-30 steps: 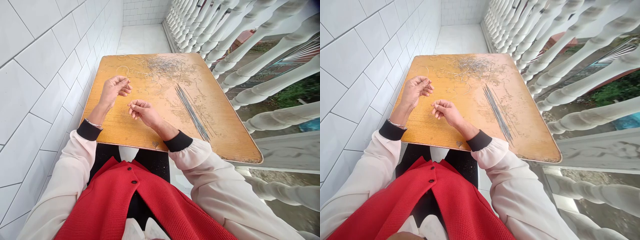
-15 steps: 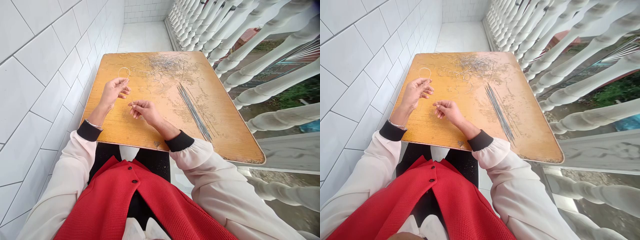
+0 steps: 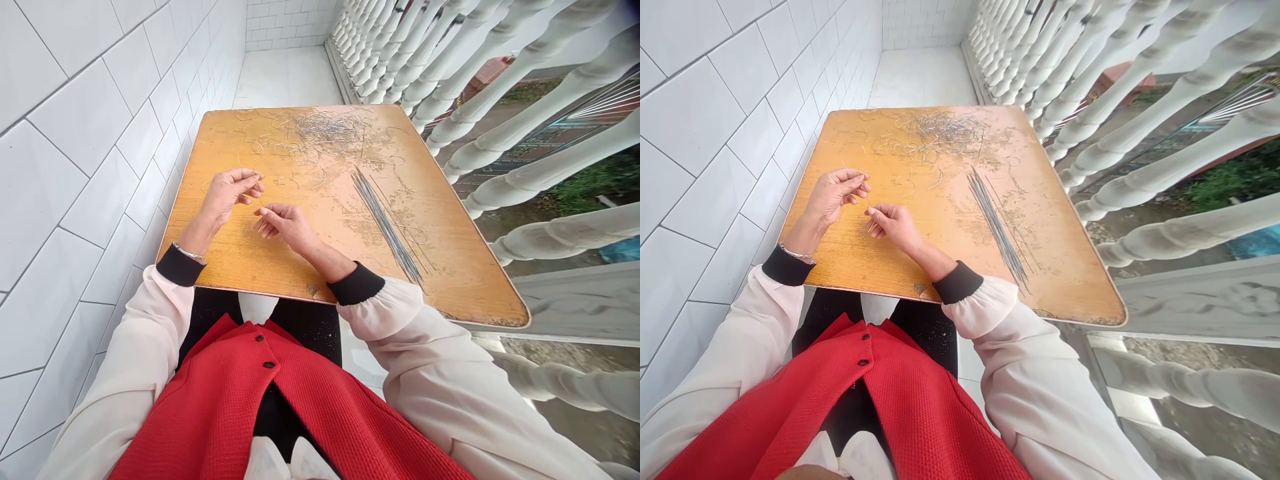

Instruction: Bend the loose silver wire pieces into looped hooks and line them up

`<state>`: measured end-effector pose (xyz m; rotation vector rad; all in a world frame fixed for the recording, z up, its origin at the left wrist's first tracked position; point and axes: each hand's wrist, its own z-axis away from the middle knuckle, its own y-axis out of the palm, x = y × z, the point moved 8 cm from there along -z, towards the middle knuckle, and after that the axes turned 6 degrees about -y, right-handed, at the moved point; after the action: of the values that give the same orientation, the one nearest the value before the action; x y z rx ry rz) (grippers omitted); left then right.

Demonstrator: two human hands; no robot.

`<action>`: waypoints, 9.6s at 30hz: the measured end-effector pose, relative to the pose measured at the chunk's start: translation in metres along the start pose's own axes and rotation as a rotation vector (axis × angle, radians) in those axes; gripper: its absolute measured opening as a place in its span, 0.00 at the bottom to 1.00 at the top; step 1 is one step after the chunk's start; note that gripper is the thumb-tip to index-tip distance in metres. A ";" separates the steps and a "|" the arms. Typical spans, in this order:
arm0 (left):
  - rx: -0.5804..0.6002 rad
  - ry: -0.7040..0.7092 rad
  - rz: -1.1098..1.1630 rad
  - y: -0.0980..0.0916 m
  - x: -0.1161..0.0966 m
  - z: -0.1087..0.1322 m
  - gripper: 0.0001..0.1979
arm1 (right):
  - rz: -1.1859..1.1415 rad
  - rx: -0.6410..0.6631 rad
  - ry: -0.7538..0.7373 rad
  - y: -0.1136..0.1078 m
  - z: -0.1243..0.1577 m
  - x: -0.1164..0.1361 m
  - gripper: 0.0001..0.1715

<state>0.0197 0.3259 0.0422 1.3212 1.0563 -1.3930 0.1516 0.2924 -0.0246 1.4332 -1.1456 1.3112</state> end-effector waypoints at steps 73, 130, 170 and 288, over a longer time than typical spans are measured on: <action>0.098 -0.111 0.016 0.038 0.045 -0.001 0.12 | 0.340 -0.218 -0.179 -0.051 -0.004 0.038 0.17; -0.192 0.070 0.096 0.010 0.025 -0.010 0.11 | 0.847 -0.076 -0.358 -0.001 0.002 0.025 0.17; 0.159 -0.021 -0.001 0.019 0.028 -0.013 0.09 | 0.229 -0.196 -0.232 -0.027 -0.032 0.065 0.16; -0.213 0.539 -1.200 0.033 -0.018 0.004 0.13 | 0.363 -0.368 -0.116 -0.029 -0.018 0.036 0.16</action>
<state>0.0509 0.3162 0.0608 0.8812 2.5457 -1.6519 0.1770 0.3137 0.0121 1.0734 -1.6869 1.1834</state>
